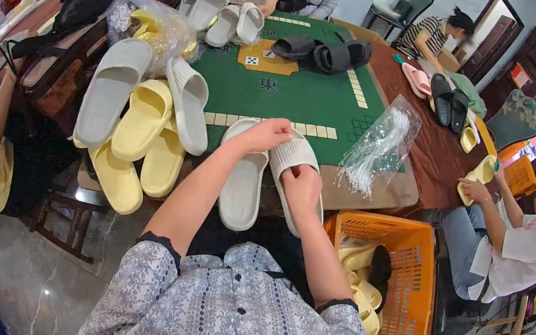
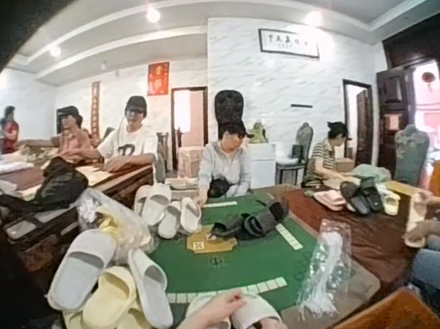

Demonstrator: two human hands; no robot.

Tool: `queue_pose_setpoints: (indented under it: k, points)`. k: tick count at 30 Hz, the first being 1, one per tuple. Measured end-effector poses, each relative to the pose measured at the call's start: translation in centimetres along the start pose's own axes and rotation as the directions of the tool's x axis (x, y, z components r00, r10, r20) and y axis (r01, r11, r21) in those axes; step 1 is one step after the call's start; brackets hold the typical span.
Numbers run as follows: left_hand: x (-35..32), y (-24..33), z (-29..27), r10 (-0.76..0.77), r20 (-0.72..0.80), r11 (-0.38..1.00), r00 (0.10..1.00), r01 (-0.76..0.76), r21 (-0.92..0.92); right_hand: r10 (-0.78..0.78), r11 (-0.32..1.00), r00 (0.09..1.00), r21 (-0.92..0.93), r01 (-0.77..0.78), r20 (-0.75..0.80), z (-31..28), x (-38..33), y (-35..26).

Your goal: The person pairs slippers by threading plastic tag fasteners through them by hand and arranges pairs of slippers on the table.

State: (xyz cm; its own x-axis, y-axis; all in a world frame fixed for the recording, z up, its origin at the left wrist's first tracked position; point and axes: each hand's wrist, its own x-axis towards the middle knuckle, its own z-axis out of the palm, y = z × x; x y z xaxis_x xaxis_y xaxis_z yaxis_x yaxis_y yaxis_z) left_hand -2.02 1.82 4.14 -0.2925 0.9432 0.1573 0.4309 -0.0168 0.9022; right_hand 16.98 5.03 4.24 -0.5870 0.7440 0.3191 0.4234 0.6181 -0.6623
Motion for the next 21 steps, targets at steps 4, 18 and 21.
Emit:
queue_pose_setpoints:
  k: [4, 18, 21]
  points:
    - [0.1, 0.3, 0.1, 0.014, 0.006, 0.999, 1.000, -0.014, -0.047, 0.027, 1.000, 1.000, 0.012, -0.027, -0.009, 0.5, 0.2, 0.3]
    - [-1.3, 0.6, -0.1, -0.148, -0.391, 0.940, 0.908, 0.006, -0.342, -0.140, 0.897, 0.886, 0.435, -0.075, 0.442, -2.5, -1.6, 0.2]
    - [-1.6, 0.7, -0.3, -0.163, -0.413, 0.918, 0.896, -0.015, -0.395, -0.116, 0.978, 0.933, 0.204, 0.047, 0.340, -4.7, -0.3, -1.5]
